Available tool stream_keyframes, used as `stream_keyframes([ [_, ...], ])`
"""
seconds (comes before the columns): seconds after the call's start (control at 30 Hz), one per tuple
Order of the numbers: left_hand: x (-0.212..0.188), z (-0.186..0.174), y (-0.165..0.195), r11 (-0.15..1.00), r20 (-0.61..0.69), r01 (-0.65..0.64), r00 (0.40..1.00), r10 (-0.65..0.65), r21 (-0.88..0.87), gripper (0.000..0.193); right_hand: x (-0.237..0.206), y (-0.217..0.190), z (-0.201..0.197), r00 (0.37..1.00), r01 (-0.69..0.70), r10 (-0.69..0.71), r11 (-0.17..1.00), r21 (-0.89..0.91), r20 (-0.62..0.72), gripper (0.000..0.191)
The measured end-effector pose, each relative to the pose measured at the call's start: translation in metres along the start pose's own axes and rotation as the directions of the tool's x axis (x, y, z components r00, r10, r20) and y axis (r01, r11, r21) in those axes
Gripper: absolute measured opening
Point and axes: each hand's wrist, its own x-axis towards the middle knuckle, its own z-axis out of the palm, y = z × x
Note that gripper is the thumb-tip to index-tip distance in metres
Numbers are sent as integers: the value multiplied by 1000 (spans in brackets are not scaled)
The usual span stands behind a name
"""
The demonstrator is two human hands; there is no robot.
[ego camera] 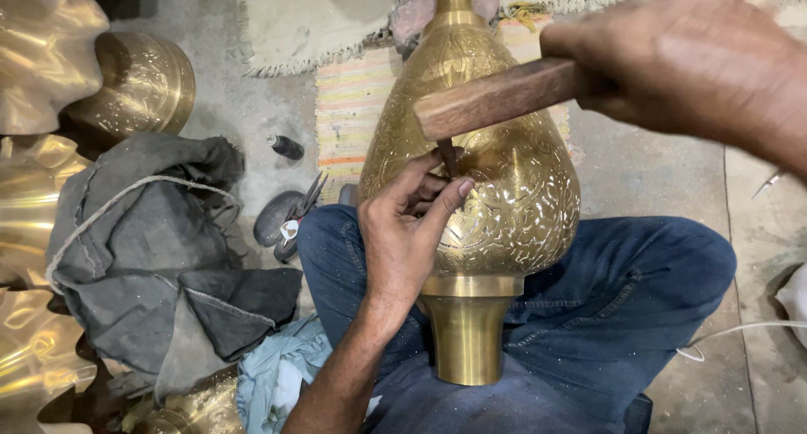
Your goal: The person sits cross-legged on the floor with a large brass vessel on their lap and hammers a punch against its surface to chase a decorative pattern into the metal. They reposition the punch across different areas of the vessel while striking it repeatedly with a wooden mallet.
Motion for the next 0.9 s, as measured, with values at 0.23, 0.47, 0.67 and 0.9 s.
stream_keyframes([
  [0.23, -1, 0, -1, 999, 19, -4, 1000, 5, -54, 39, -4, 2, 7, 995, -12, 12, 1000, 1, -94, 19],
  [0.47, -1, 0, -2, 1000, 5, -5, 1000, 5, -26, 39, 4, 15, 28, 974, 85, 112, 629, 772, -198, 15],
  [0.67, 0, -1, -2, 999, 29, 22, 999, -21, -28, 40, -3, 3, 28, 976, -73, 148, 913, 402, -157, 19],
  [0.9, 2, -3, -1, 1000, 24, 30, 999, -29, -9, 41, -8, 0, 22, 942, 69, -95, 993, -91, -321, 22],
])
